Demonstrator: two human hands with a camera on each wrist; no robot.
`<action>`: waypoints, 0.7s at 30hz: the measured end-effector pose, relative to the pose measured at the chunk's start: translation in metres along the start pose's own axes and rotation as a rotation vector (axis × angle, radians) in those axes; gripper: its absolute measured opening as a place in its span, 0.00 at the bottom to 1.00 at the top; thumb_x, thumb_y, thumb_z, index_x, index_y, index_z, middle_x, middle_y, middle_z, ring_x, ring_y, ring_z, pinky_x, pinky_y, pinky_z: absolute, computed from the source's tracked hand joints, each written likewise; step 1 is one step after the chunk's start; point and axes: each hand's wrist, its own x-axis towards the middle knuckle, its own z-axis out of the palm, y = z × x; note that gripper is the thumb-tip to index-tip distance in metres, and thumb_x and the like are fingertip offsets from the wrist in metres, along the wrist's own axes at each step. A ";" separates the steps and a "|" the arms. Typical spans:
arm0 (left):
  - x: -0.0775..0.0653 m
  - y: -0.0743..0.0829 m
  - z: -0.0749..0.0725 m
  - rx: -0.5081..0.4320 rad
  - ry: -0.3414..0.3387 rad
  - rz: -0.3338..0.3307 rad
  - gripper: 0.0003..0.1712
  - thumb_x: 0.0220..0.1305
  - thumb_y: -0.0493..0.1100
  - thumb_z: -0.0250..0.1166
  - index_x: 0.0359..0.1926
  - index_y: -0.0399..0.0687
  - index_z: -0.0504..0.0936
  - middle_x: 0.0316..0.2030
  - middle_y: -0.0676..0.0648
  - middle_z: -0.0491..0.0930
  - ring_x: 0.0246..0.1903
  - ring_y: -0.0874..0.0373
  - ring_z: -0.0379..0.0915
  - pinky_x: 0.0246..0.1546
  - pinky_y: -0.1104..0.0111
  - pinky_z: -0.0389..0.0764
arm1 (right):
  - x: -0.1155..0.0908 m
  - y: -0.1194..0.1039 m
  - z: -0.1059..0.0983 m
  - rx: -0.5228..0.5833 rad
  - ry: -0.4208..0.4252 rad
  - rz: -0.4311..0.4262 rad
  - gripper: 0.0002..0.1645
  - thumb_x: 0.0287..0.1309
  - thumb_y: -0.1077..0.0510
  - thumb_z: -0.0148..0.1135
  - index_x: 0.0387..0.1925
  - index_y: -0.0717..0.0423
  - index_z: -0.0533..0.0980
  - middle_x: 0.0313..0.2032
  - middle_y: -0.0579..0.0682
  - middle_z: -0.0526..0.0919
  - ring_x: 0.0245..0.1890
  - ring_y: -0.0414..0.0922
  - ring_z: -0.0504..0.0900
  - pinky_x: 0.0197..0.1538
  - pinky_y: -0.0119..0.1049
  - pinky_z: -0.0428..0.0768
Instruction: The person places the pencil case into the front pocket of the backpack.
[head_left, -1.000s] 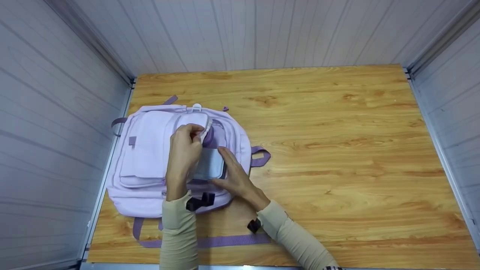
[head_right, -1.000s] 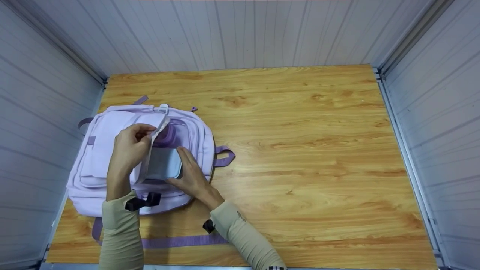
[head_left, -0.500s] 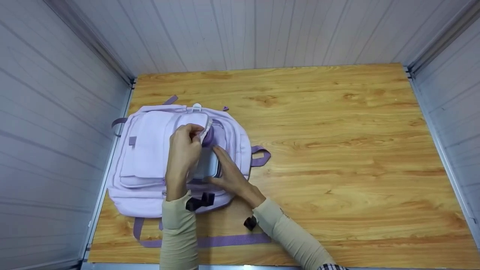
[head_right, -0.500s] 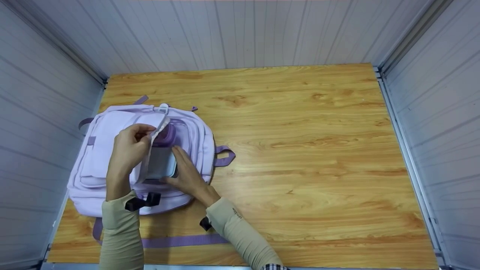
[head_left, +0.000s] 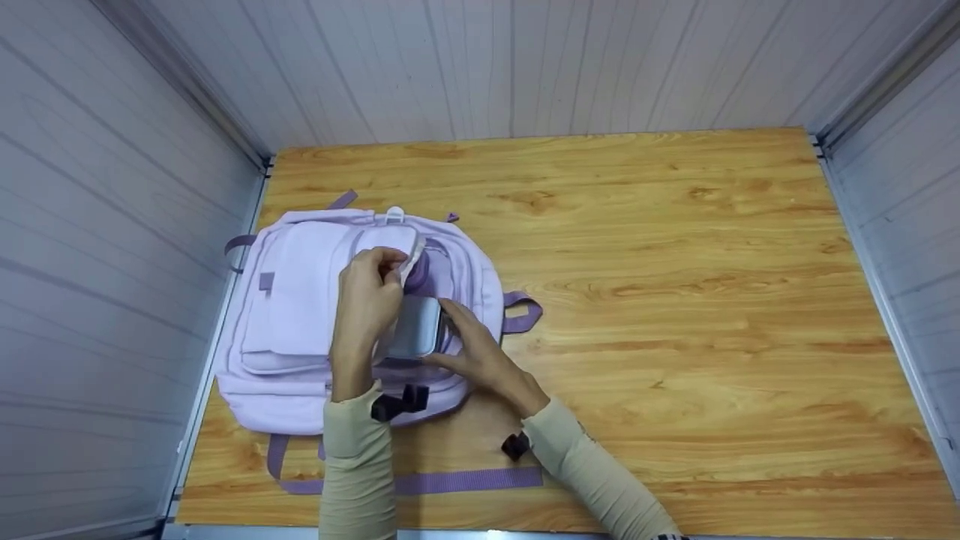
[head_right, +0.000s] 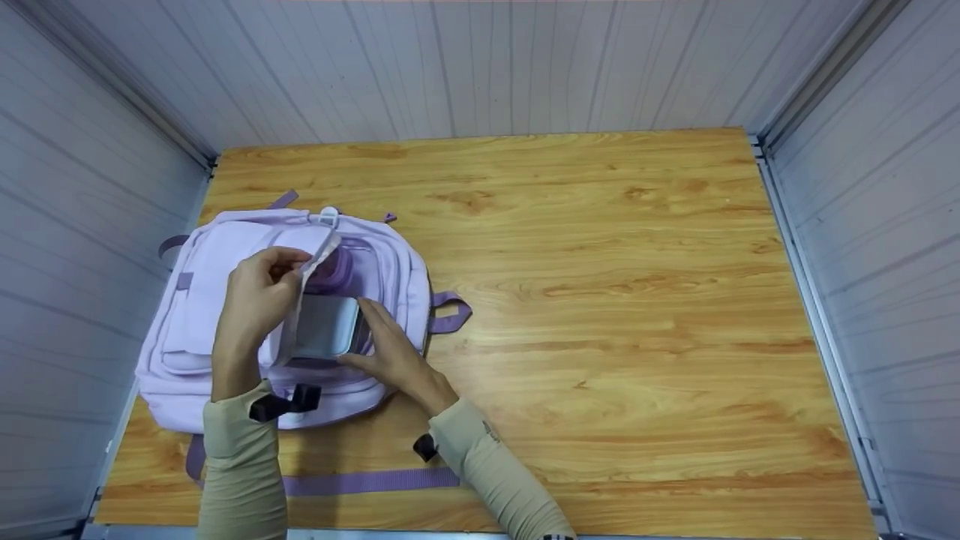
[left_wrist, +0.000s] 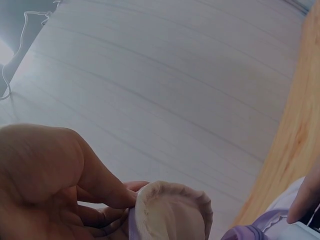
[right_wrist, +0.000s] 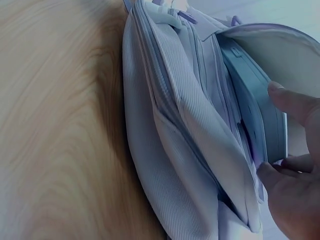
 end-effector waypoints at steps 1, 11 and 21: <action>0.000 0.000 0.000 -0.001 -0.002 -0.001 0.14 0.58 0.29 0.52 0.40 0.36 0.83 0.34 0.41 0.79 0.35 0.51 0.73 0.38 0.64 0.70 | -0.001 0.000 -0.001 0.005 -0.001 0.002 0.53 0.49 0.53 0.73 0.70 0.66 0.55 0.67 0.60 0.62 0.67 0.51 0.64 0.67 0.40 0.66; 0.000 -0.001 0.002 -0.004 -0.008 0.000 0.14 0.59 0.29 0.53 0.41 0.36 0.83 0.34 0.42 0.78 0.34 0.51 0.73 0.38 0.64 0.70 | 0.007 -0.004 0.005 -0.034 -0.007 0.018 0.50 0.50 0.55 0.71 0.69 0.67 0.57 0.66 0.61 0.64 0.66 0.50 0.65 0.66 0.40 0.66; -0.003 -0.003 0.005 -0.021 -0.013 -0.009 0.15 0.59 0.29 0.52 0.42 0.37 0.83 0.34 0.42 0.78 0.35 0.52 0.72 0.39 0.64 0.70 | 0.019 -0.004 0.022 -0.021 0.001 -0.044 0.47 0.48 0.62 0.68 0.68 0.69 0.57 0.65 0.62 0.65 0.66 0.51 0.65 0.66 0.38 0.68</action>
